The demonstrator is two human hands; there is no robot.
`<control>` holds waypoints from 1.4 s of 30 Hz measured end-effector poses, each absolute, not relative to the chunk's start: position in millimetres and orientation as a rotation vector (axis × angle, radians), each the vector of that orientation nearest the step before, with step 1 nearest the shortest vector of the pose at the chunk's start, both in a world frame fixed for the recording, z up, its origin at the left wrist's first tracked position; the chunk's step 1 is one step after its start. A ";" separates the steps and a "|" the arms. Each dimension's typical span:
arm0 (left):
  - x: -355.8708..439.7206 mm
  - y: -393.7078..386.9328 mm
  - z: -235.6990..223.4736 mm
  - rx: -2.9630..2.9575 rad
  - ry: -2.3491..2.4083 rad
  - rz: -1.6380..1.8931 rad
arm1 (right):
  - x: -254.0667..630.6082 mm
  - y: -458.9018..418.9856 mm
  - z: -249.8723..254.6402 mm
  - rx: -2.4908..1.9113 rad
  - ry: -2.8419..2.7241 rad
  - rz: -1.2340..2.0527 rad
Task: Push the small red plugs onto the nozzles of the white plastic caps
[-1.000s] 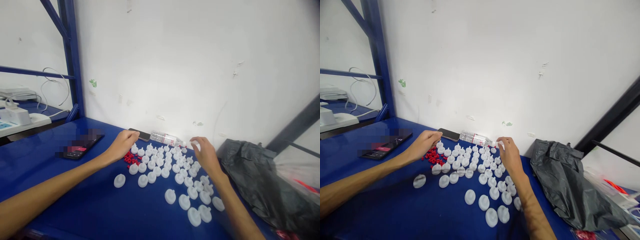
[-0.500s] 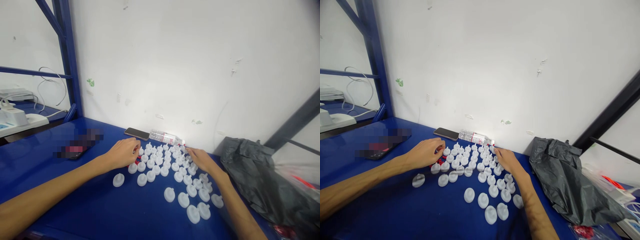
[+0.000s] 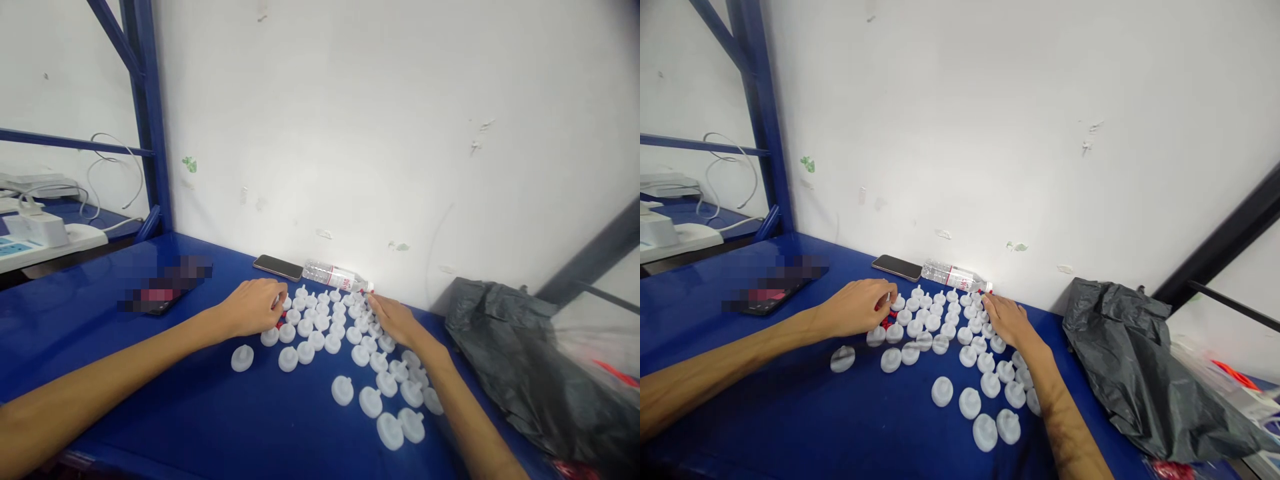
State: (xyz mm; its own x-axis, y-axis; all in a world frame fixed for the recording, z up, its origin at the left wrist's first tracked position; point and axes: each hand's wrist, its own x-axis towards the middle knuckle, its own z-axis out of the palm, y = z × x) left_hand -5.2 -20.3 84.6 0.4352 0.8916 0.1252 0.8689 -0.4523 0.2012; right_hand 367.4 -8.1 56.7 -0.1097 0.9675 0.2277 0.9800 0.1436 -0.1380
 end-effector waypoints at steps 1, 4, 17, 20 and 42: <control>-5.1 -19.9 85.1 2.566 1.585 0.344 | 366.4 -6.4 55.1 -1.889 -2.157 -0.063; -5.3 -19.9 87.8 2.562 1.580 0.432 | 366.1 -3.8 53.9 -1.826 -2.170 -0.066; -8.8 -25.1 93.3 2.543 1.348 0.884 | 341.1 -28.0 81.2 -1.446 -2.130 -0.310; -9.2 -24.9 91.7 2.519 1.289 0.915 | 325.7 -41.4 88.3 -1.333 -2.164 -0.348; 14.7 -39.9 89.3 1.982 0.738 0.767 | 240.5 -84.7 76.1 -0.823 -2.207 -0.369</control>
State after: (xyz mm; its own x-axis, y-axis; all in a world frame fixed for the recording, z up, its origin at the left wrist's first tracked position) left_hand 14.7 -39.9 89.3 0.6354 0.7360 0.2336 0.2050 -0.4525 0.8679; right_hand 240.5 -84.7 76.1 -0.5210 0.4454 0.7282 0.6580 0.7530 0.0102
